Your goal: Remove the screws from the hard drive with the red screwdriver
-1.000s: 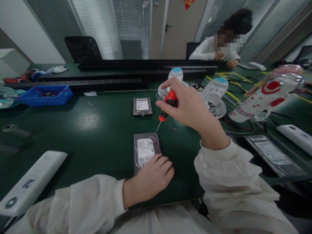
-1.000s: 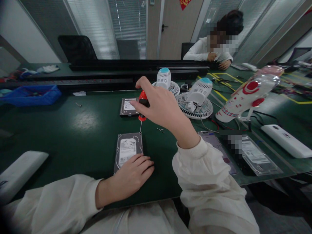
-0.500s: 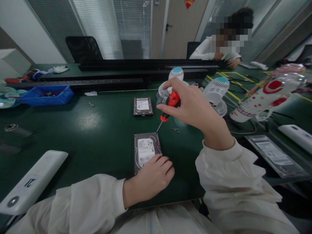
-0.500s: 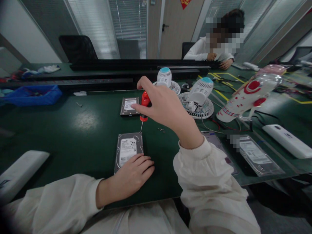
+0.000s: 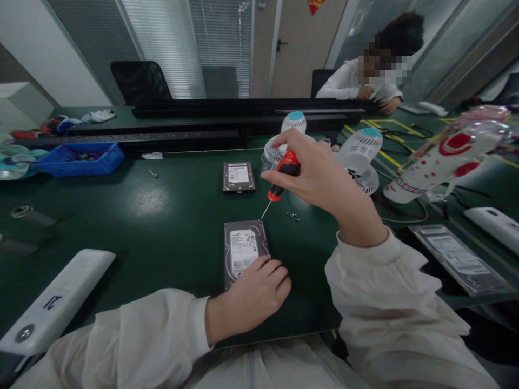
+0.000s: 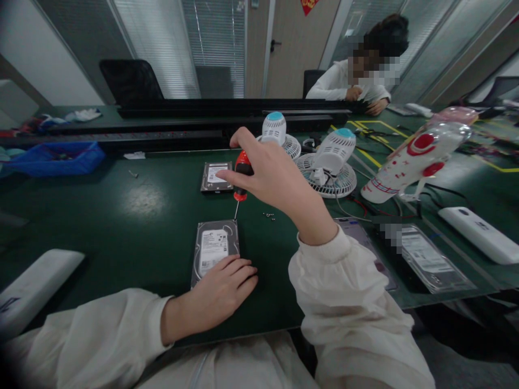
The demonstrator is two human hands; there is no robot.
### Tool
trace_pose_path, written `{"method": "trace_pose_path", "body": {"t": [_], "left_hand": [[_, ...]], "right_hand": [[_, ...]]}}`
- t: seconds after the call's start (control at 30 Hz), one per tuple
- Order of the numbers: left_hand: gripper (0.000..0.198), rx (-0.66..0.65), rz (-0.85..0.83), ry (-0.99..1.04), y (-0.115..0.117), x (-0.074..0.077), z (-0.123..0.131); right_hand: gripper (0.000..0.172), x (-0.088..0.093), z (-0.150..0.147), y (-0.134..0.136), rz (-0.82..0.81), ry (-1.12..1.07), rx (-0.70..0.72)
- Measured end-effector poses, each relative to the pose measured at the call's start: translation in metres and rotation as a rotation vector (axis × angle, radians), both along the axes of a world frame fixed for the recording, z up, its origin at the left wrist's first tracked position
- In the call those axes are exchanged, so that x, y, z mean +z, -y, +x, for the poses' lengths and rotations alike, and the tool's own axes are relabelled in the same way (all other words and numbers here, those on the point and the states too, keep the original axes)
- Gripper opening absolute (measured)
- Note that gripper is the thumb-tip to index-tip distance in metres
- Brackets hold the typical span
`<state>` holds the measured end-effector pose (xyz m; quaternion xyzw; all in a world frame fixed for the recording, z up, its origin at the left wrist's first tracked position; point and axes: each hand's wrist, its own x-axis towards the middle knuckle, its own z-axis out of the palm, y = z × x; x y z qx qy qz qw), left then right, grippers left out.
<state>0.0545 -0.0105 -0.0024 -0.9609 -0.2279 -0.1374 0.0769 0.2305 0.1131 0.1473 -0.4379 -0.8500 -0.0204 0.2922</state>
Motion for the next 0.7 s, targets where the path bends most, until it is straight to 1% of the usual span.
{"method": "trace_pose_path", "body": {"t": [0.03, 0.1, 0.17, 0.23, 0.27, 0.37, 0.43, 0.47, 0.53, 0.63, 0.7], "left_hand": [[0.021, 0.001, -0.001, 0.002, 0.0001, 0.0002, 0.0], [0.02, 0.002, -0.006, 0.0, 0.0002, 0.0006, -0.0002], [0.021, 0.001, -0.014, -0.01, 0.0003, 0.0008, -0.0006], [0.021, -0.002, -0.017, -0.02, 0.0002, 0.0007, -0.0007], [0.021, -0.002, -0.016, -0.022, 0.0002, 0.0006, -0.0007], [0.021, 0.0, -0.009, -0.016, 0.0001, 0.0003, -0.0003], [0.021, 0.003, -0.005, -0.009, 0.0001, 0.0005, -0.0001], [0.021, 0.004, -0.003, -0.005, 0.0001, 0.0006, -0.0001], [0.021, 0.003, 0.001, 0.003, 0.0, 0.0009, -0.0002], [0.021, -0.003, 0.002, 0.012, -0.0002, 0.0009, -0.0005], [0.021, -0.005, 0.0, 0.011, -0.0002, 0.0008, -0.0006]], "right_hand": [[0.042, 0.0, 0.0, 0.0001, -0.012, -0.007, 0.002], [0.042, 0.0004, 0.0012, 0.0004, -0.063, -0.043, 0.076], [0.05, 0.0012, 0.0033, 0.0006, -0.109, -0.08, 0.189], [0.056, 0.002, 0.005, 0.0006, -0.128, -0.085, 0.237], [0.055, 0.0024, 0.0054, 0.0005, -0.121, -0.072, 0.217], [0.041, 0.0031, 0.0051, 0.0004, -0.039, 0.0, 0.054], [0.042, 0.0032, 0.0048, 0.0005, -0.01, 0.038, -0.022], [0.043, 0.0031, 0.0049, 0.0006, -0.012, 0.042, -0.033], [0.043, 0.003, 0.0057, 0.0009, -0.031, 0.024, 0.017], [0.054, 0.0035, 0.0065, 0.0015, -0.064, -0.027, 0.164], [0.054, 0.0045, 0.0055, 0.0022, -0.091, -0.023, 0.175]]}}
